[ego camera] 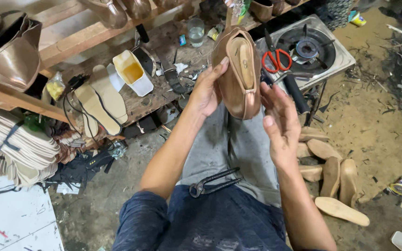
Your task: The person assembles a shoe by fitting a black sole onto a wooden shoe last, then attaching a metallic upper. They use pliers to press the upper edges onto the sole and a hammer to tap the edges for a secure fit.
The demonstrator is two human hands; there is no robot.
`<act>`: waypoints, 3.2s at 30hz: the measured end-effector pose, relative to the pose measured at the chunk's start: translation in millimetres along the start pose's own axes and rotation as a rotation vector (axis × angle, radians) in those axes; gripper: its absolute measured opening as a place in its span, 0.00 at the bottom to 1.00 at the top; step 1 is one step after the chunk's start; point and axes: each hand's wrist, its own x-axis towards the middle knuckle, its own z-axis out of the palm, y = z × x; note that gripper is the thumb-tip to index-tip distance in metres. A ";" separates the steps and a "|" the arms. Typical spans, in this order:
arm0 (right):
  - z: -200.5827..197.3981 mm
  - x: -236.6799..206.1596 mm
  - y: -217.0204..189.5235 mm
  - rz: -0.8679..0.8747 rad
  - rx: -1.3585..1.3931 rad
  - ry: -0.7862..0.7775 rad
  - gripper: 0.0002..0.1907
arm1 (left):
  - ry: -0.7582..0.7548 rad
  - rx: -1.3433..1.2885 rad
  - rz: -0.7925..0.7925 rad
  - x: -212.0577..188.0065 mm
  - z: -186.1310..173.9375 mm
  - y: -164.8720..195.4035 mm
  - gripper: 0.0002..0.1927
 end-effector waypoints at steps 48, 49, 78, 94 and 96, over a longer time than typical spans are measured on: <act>-87.5 -97.0 160.8 0.730 0.741 0.005 0.08 | 0.103 0.103 -0.223 -145.8 -95.6 -108.7 0.08; -90.0 -92.5 163.9 0.740 0.751 -0.039 0.08 | 0.044 -0.007 -0.345 -140.6 -99.8 -105.8 0.07; -4.8 -116.7 84.7 0.439 -0.662 -0.984 0.15 | -0.070 1.809 0.666 -30.3 31.2 -79.8 0.21; -59.8 -70.3 69.4 0.936 -0.110 -0.113 0.08 | -0.377 1.604 0.481 -21.6 4.3 -53.1 0.26; -58.7 -57.3 71.6 0.816 -0.023 -0.020 0.05 | -0.354 1.669 0.551 -29.1 6.7 -55.6 0.27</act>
